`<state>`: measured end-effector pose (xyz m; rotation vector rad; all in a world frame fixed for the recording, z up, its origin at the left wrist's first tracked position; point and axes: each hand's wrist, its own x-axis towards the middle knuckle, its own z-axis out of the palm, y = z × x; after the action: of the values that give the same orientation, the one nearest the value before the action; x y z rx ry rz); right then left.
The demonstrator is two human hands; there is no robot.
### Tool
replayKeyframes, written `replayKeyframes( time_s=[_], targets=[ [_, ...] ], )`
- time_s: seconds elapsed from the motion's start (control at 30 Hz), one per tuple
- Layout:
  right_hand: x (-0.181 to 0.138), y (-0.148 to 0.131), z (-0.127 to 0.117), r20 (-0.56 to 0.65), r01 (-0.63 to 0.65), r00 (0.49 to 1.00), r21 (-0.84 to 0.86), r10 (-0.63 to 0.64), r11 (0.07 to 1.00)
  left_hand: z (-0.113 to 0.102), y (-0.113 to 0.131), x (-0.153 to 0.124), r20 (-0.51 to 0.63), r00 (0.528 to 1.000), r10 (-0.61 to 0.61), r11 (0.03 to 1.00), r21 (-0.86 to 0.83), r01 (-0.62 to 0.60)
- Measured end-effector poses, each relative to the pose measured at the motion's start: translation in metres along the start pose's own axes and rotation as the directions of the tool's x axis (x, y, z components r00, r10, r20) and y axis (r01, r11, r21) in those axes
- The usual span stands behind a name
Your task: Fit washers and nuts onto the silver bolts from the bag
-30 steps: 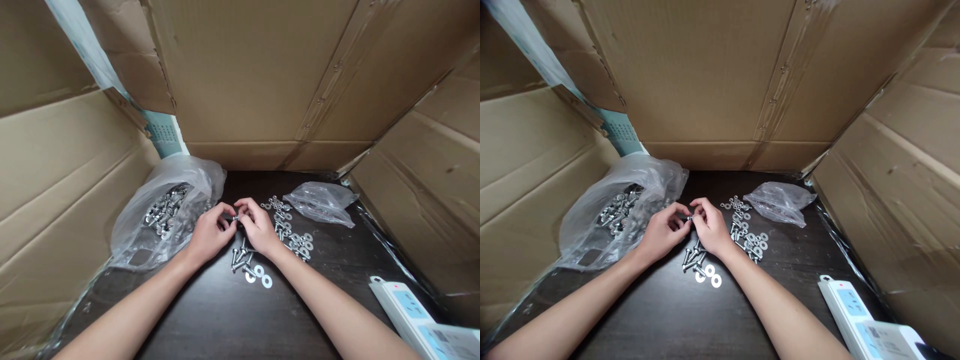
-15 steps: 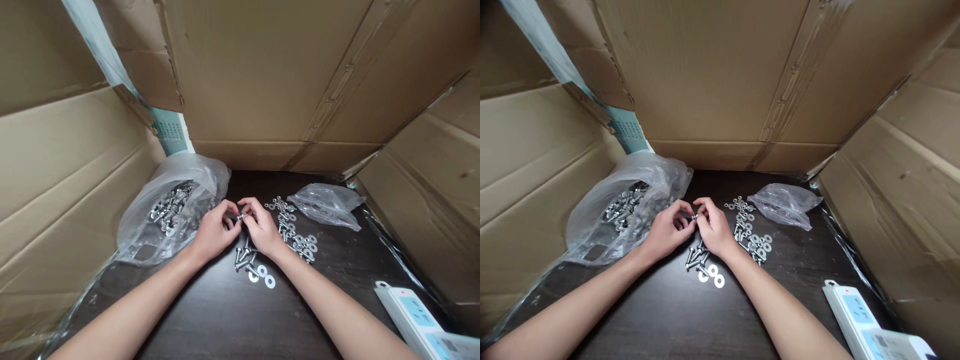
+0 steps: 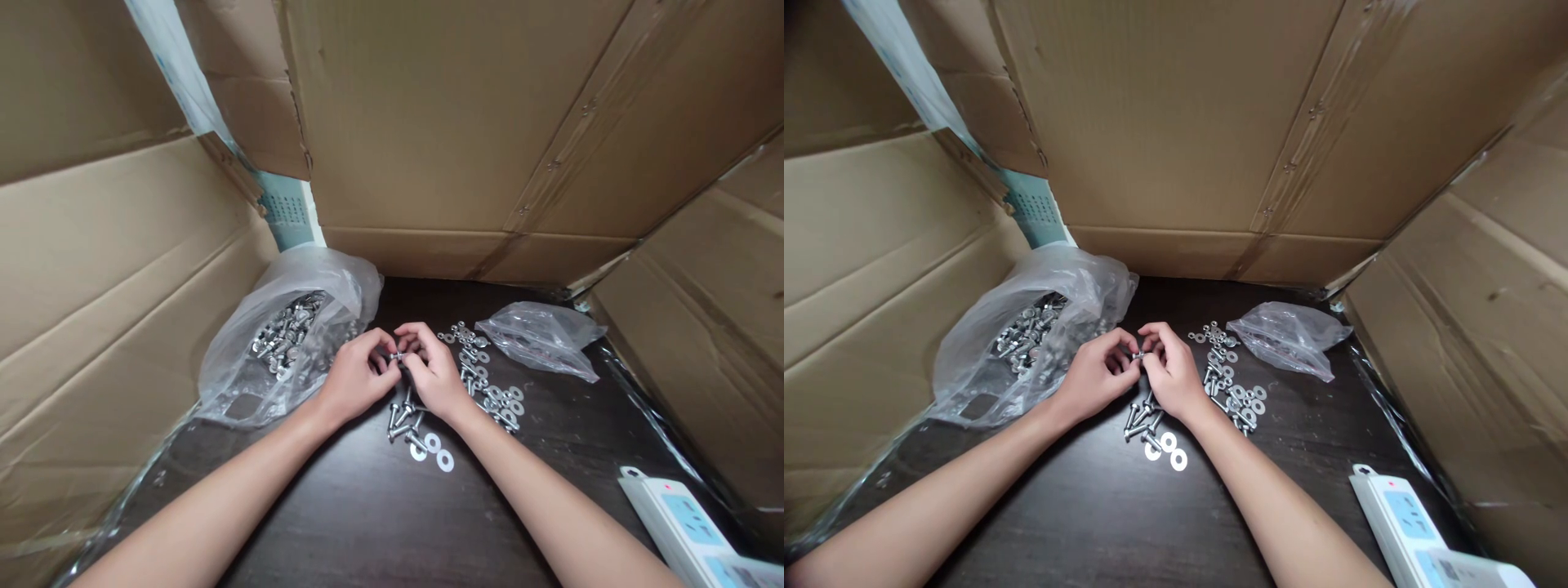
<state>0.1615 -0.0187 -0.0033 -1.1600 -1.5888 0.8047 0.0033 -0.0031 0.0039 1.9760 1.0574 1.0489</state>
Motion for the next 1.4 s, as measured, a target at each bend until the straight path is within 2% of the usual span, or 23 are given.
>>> replayKeyframes(
  time_s=[0.2,0.5,0.8,1.23,1.4],
  targets=[
    [0.0004,0.0,-0.0004,0.023,-0.036,0.999,-0.019,0.036,0.999,-0.0003,0.0028,-0.0008,0.007,1.0,-0.004,1.0,-0.027,0.004],
    [-0.001,0.0008,-0.0009,0.022,0.004,1.0,-0.028,-0.004,1.0,0.0006,0.0012,-0.0019,0.02,1.0,-0.012,1.0,-0.027,0.013],
    [-0.0004,0.0,0.0017,-0.01,0.005,1.0,-0.034,-0.005,0.999,0.0004,0.0004,0.0001,0.004,0.998,-0.063,0.997,-0.033,0.064],
    [-0.0011,0.0003,0.0012,-0.076,0.032,0.997,0.029,-0.03,0.999,-0.0005,0.0002,-0.0004,0.021,0.999,-0.039,0.999,-0.026,0.039],
    [-0.0001,-0.0007,0.0003,-0.114,0.046,0.992,-0.026,-0.049,0.999,-0.0007,0.0007,-0.0001,0.02,0.999,-0.031,0.999,-0.014,0.031]
  ],
)
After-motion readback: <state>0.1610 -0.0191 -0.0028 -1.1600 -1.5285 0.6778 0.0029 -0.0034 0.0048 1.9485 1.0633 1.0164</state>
